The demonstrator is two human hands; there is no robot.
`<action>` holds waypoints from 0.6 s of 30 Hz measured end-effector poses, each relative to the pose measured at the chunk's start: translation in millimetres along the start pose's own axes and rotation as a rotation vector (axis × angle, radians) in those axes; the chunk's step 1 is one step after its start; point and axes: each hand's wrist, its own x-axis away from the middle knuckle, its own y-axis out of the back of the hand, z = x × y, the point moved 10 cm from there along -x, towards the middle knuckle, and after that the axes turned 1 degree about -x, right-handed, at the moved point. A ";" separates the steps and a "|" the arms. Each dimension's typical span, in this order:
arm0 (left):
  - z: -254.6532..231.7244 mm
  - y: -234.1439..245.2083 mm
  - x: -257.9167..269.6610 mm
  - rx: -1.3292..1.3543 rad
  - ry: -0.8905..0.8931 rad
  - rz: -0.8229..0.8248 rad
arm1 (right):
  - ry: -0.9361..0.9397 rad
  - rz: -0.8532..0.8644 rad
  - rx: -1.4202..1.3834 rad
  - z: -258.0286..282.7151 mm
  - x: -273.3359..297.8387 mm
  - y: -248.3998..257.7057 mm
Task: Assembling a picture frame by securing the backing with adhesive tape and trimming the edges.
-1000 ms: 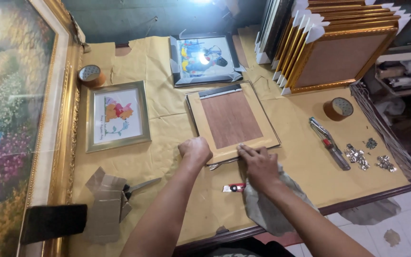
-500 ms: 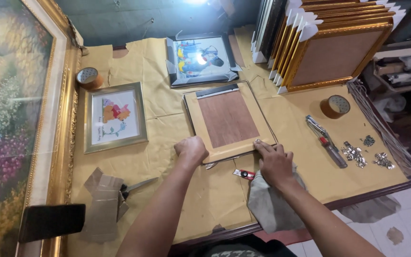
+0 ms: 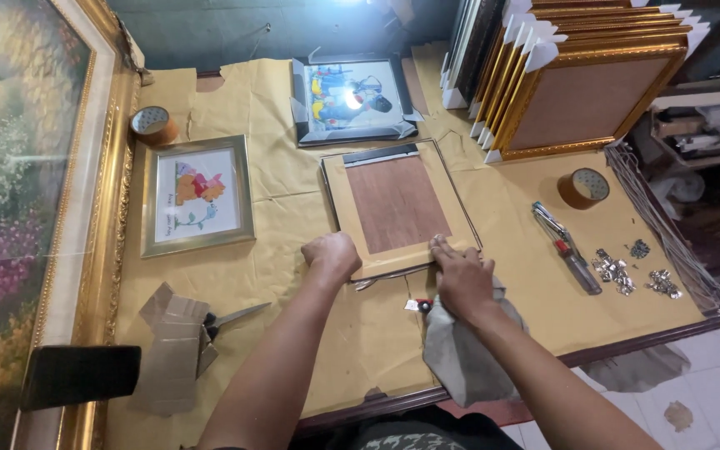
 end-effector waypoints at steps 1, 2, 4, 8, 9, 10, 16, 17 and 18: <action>-0.7 -0.1 2.7 0.002 0.001 0.003 | 0.001 0.003 0.002 8.3 2.1 -2.9; -1.2 -0.2 5.4 -0.004 0.002 0.007 | 0.064 -0.015 0.004 22.7 4.3 -3.7; -1.3 7.5 8.7 -0.010 0.004 0.003 | 0.128 -0.042 0.006 48.3 2.3 -0.8; -3.9 11.5 18.5 0.005 0.000 -0.007 | 0.319 -0.077 0.015 97.9 13.5 13.4; -4.6 12.6 19.9 0.007 0.000 -0.019 | 0.367 -0.116 -0.028 108.3 18.3 22.3; -4.4 9.3 19.5 0.006 -0.002 -0.015 | 0.364 -0.112 -0.029 111.2 24.0 26.3; -2.2 3.5 11.2 0.023 -0.007 -0.009 | 0.470 -0.204 0.013 100.1 42.4 41.0; -1.5 5.7 12.3 0.018 -0.011 -0.018 | 0.456 -0.177 0.063 89.9 38.4 33.2; -0.8 8.0 13.4 0.013 -0.014 -0.027 | 0.442 -0.150 0.112 79.7 34.5 25.7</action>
